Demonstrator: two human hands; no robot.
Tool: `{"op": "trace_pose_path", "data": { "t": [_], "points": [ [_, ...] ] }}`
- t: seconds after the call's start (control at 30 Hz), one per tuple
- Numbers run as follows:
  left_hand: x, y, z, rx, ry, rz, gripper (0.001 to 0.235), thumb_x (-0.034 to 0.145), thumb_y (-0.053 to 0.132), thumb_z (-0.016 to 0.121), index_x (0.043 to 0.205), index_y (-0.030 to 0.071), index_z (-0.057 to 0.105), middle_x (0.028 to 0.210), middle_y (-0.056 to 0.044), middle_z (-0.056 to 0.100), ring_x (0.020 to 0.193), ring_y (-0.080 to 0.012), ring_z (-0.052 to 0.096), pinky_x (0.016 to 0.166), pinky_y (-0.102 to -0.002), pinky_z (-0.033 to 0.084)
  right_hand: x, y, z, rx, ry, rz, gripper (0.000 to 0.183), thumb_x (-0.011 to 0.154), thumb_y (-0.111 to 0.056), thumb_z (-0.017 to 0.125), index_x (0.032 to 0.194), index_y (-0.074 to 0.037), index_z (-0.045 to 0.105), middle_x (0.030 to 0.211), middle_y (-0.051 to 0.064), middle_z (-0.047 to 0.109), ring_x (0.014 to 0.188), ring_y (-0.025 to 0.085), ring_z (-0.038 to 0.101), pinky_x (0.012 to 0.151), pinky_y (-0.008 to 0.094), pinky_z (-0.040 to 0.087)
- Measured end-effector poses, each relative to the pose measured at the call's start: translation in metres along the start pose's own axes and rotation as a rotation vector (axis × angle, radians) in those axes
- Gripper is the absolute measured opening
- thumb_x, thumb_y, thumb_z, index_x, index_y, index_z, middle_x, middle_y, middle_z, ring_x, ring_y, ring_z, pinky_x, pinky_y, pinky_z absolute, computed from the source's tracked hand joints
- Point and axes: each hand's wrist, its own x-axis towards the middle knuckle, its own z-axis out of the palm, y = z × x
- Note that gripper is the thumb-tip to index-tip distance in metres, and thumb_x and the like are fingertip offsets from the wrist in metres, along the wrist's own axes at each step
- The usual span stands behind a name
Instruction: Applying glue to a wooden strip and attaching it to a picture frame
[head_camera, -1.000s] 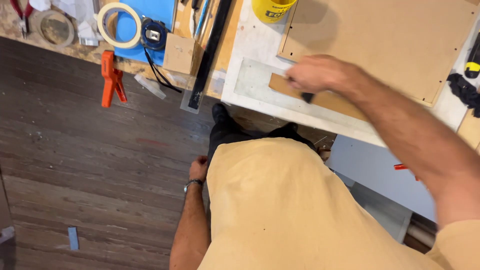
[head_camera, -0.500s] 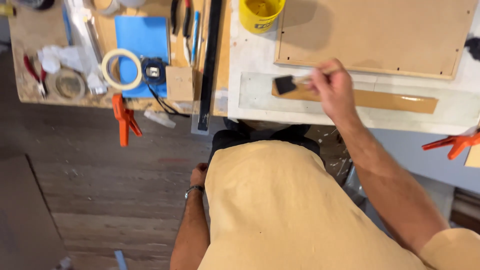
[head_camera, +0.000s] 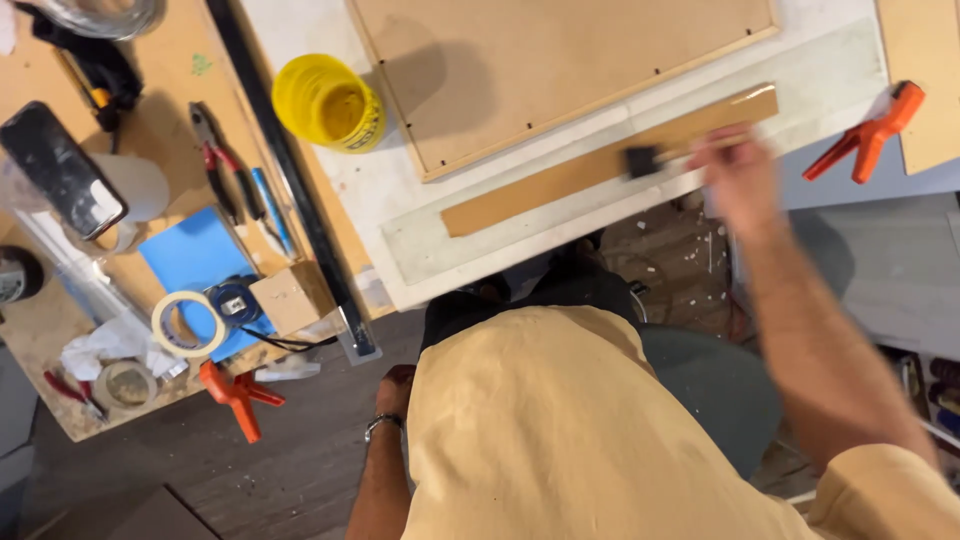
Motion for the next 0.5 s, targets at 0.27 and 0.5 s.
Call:
{"op": "trace_pose_path", "data": {
  "t": [0.27, 0.5],
  "points": [
    [-0.033, 0.036, 0.009, -0.096, 0.024, -0.089, 0.046, 0.077, 0.036, 0.073, 0.120, 0.019, 0.075, 0.121, -0.004, 0.078, 0.113, -0.0262, 0.072, 0.091, -0.039, 0.055, 0.049, 0.009, -0.113, -0.388, 0.437, -0.359, 0.013, 0.123, 0.002, 0.067, 0.123, -0.002, 0.055, 0.097, 0.013, 0.073, 0.082, 0.020, 0.081, 0.072, 0.032, 0.062],
    [-0.064, 0.093, 0.011, -0.344, 0.039, -0.063, 0.044, 0.083, -0.001, 0.058, 0.123, 0.009, 0.070, 0.117, -0.007, 0.079, 0.100, -0.0242, 0.075, 0.081, -0.038, 0.060, -0.025, -0.081, 0.099, 0.070, -0.255, -0.032, 0.014, 0.098, -0.022, 0.072, 0.101, -0.012, 0.062, 0.082, 0.004, 0.076, 0.072, 0.012, 0.073, 0.068, 0.024, 0.057]
  ]
}}
